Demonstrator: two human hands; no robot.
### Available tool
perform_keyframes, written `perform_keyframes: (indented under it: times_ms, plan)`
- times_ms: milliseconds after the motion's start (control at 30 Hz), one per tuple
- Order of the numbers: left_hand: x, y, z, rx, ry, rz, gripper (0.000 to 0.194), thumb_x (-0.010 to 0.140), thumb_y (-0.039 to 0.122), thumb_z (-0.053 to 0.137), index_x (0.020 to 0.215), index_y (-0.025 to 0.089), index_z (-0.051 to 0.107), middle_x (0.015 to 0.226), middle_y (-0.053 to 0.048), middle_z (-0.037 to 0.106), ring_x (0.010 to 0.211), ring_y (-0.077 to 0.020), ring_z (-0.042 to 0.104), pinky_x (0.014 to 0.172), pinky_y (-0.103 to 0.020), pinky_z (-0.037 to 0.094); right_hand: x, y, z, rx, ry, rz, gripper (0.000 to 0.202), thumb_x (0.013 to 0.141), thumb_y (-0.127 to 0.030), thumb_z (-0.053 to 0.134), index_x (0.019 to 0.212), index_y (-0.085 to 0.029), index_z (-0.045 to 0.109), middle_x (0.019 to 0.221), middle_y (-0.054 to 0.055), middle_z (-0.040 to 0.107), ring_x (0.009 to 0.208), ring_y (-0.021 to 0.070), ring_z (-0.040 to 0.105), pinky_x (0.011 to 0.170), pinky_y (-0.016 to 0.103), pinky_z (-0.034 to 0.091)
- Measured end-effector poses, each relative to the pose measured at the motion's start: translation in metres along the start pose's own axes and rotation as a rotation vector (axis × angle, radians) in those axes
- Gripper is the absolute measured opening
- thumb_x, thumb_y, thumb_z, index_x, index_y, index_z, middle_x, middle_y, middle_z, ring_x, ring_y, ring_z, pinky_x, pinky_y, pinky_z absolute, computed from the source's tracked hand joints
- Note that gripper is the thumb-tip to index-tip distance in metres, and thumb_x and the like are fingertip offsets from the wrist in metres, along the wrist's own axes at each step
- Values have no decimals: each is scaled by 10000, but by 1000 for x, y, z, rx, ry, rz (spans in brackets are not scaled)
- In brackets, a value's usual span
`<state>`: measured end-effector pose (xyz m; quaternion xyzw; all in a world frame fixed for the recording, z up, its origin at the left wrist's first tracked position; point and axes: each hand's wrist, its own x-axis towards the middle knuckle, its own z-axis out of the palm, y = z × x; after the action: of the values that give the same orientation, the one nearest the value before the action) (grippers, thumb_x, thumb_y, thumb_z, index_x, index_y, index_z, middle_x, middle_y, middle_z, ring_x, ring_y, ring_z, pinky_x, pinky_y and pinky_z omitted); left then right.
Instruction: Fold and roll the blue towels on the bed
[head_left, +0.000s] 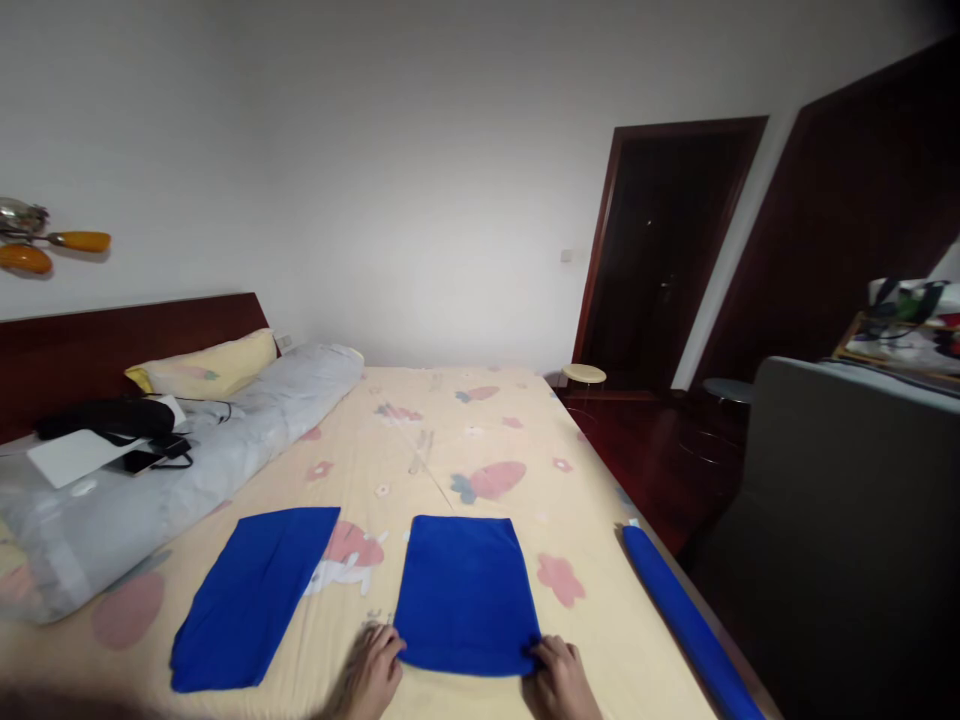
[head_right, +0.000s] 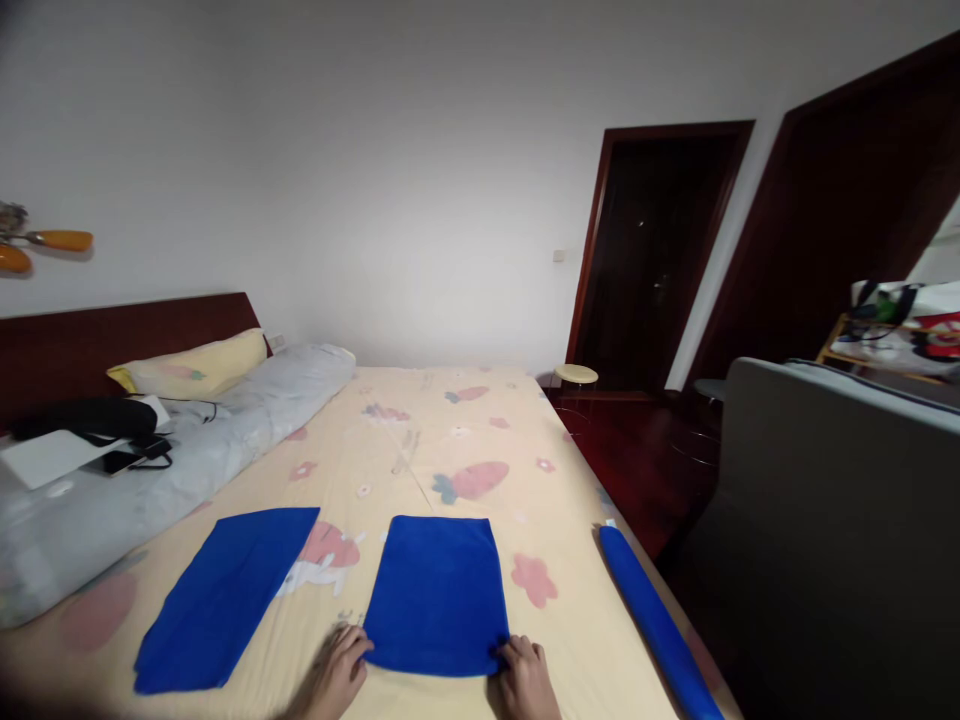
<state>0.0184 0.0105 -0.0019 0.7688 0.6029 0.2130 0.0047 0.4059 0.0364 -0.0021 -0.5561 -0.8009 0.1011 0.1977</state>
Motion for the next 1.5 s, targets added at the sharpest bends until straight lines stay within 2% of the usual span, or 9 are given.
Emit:
perform_keyframes:
  times_ms: [133, 300, 467, 667, 900, 1000, 1133, 1267, 1500]
  plan:
    - [33, -1, 5, -189, -69, -337, 369, 762, 60, 428, 1003, 198, 671, 1019, -41, 695, 992, -151, 641, 915, -263, 494, 25, 1, -3, 106, -69, 227, 472, 793, -147, 364, 1199, -145, 604, 1022, 101, 663, 939, 224, 606, 886, 370, 440]
    - [46, 7, 20, -77, -54, -439, 443, 778, 31, 417, 1140, 157, 639, 1164, -96, 653, 1134, -202, 580, 1010, -347, 416, 31, 3, 25, -167, 131, 140, 519, 792, -88, 331, 1236, -149, 593, 1130, 131, 629, 1024, 259, 577, 903, 399, 426]
    - [34, 33, 37, 251, -137, -332, 565, 830, -5, 362, 1279, 241, 601, 1381, -85, 533, 1302, -228, 456, 1110, -438, 307, 24, -3, 66, -267, 243, -13, 458, 764, -116, 431, 1178, -155, 624, 1213, 142, 609, 1111, 279, 552, 952, 396, 427]
    - [31, 50, 28, 321, -43, -371, 469, 846, 87, 417, 1244, 204, 637, 1315, -99, 584, 1264, -289, 488, 1047, -451, 385, 28, -37, 47, -241, 169, 150, 372, 762, -155, 468, 1084, -104, 648, 1049, 159, 628, 948, 302, 565, 851, 450, 419]
    - [20, 95, 77, 146, -9, 88, 630, 791, 83, 389, 1400, 209, 492, 1455, -16, 451, 1323, -187, 453, 1082, -324, 411, 29, -90, 76, -77, 146, -129, 413, 785, -184, 503, 1184, -226, 604, 1222, 70, 621, 1106, 257, 551, 974, 394, 332]
    - [13, 83, 71, 203, -30, 156, 713, 795, 86, 384, 1487, 250, 330, 1509, 4, 338, 1358, -188, 410, 1076, -357, 419, 22, -76, 74, -101, 187, -171, 343, 850, -185, 455, 1154, -250, 598, 1185, 42, 635, 1046, 218, 570, 931, 363, 331]
    - [2, 40, 26, 250, -96, 171, 674, 915, 147, 321, 1521, 330, 87, 1537, 18, 261, 1386, -176, 362, 1079, -377, 402, 8, -36, 41, -206, 324, -196, 314, 874, -212, 464, 1166, -230, 576, 1146, 47, 642, 992, 206, 572, 890, 353, 322]
    - [-3, 14, -5, 218, -208, 120, 629, 956, 189, 283, 1511, 345, 32, 1548, 19, 222, 1414, -172, 307, 1123, -405, 338, 0, -18, 17, -248, 302, -211, 316, 876, -206, 459, 1171, -237, 568, 1138, 49, 640, 976, 208, 569, 834, 350, 327]
    - [3, 6, 16, 292, -295, 8, 794, 777, -29, 293, 1482, 333, 264, 1528, 53, 273, 1406, -162, 322, 1131, -420, 336, 12, -25, 24, -241, 160, -17, 368, 844, -166, 439, 1172, -235, 591, 1126, 78, 639, 986, 246, 549, 907, 430, 334]
